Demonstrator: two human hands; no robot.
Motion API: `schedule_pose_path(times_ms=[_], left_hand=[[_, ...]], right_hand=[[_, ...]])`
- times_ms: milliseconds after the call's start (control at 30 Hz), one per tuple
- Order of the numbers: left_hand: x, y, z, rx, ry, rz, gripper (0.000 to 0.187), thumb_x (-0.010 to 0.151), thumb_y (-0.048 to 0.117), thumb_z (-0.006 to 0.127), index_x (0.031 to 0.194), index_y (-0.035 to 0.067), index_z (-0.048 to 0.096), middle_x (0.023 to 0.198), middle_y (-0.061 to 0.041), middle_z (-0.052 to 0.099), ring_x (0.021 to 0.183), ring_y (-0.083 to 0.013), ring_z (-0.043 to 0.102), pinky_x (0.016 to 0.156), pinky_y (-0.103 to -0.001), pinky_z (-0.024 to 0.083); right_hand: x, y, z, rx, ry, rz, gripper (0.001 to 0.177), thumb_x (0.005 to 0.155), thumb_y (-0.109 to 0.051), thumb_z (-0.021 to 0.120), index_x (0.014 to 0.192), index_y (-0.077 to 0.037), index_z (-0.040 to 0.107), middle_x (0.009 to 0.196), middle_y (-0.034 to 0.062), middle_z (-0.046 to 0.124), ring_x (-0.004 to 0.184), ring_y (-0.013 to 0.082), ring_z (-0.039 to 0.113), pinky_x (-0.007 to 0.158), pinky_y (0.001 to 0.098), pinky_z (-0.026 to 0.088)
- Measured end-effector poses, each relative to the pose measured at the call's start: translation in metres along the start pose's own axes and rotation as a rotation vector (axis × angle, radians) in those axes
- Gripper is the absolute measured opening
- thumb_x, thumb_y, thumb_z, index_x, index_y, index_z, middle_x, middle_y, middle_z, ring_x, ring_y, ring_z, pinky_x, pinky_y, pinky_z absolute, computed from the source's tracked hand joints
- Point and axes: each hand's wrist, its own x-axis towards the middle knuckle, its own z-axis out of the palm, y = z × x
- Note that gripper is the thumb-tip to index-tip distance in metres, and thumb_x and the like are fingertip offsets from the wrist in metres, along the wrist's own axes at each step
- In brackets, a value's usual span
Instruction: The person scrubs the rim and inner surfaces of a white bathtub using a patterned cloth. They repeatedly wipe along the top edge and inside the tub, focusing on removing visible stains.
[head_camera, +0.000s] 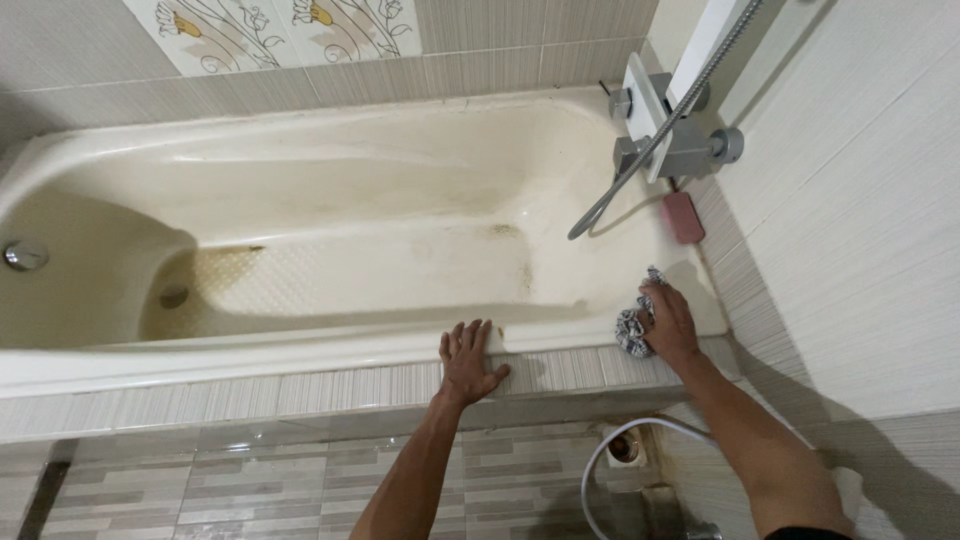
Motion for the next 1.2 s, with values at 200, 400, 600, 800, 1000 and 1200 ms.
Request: schedule_pose_path(times_ms=[200,400,600,800,1000,1200], left_hand=[[0.0,0.003,-0.001,-0.005,-0.005,-0.016,0.106,0.079,0.059,0.075,0.162,0.02,0.021,0.167,-0.01,0.02,0.157,-0.0368,0.004,0.126,-0.058,-0.004],[-0.005,0.018,-0.019,-0.003,-0.051,-0.046,0.118,0.07,0.062,0.082,0.161,0.019,0.02,0.167,-0.011,0.022,0.157,-0.0382,0.006,0.126,-0.059,-0.002],[-0.008,0.023,-0.024,-0.05,-0.011,-0.069,0.131,0.064,0.062,0.084,0.164,0.021,0.01,0.163,-0.012,0.026,0.155,-0.0385,0.011,0.127,-0.058,0.0],[-0.003,0.007,-0.002,-0.033,0.087,0.003,0.118,0.074,0.064,0.081,0.162,0.019,0.017,0.167,-0.018,0.019,0.153,-0.0435,0.012,0.122,-0.062,0.003],[-0.002,-0.003,0.01,-0.046,0.218,0.076,0.105,0.082,0.067,0.073,0.163,0.019,0.026,0.168,-0.019,0.021,0.153,-0.0431,0.018,0.122,-0.063,0.007],[-0.002,0.003,0.002,-0.051,0.191,0.052,0.113,0.076,0.067,0.076,0.159,0.008,0.026,0.167,-0.019,0.02,0.151,-0.0433,0.017,0.121,-0.063,0.006]], right_hand=[[0.018,-0.046,0.023,-0.051,-0.099,0.053,0.034,0.076,-0.013,0.079,0.108,-0.007,0.069,0.109,0.0159,0.071,0.11,0.0382,0.063,0.097,0.0477,0.052],[0.049,-0.114,0.076,-0.116,-0.321,0.354,0.03,0.084,-0.03,0.075,0.098,-0.005,0.068,0.089,0.0167,0.074,0.084,0.0377,0.071,0.079,0.0501,0.056],[0.06,-0.157,0.114,-0.05,-0.433,0.409,0.04,0.093,-0.036,0.07,0.108,-0.001,0.06,0.087,0.018,0.075,0.081,0.0343,0.072,0.081,0.0479,0.056],[0.056,-0.215,0.125,0.215,-0.245,0.29,0.044,0.096,-0.031,0.065,0.128,-0.004,0.049,0.123,0.022,0.064,0.073,0.0386,0.071,0.069,0.0503,0.058],[0.043,-0.229,0.118,0.728,-0.216,0.389,0.043,0.109,-0.04,0.042,0.134,-0.007,0.055,0.118,0.0159,0.07,0.105,0.0319,0.07,0.092,0.0431,0.054],[0.039,-0.214,0.123,0.936,-0.048,0.26,0.036,0.102,-0.026,0.046,0.126,-0.001,0.057,0.112,0.0198,0.07,0.108,0.0314,0.068,0.098,0.0405,0.05]])
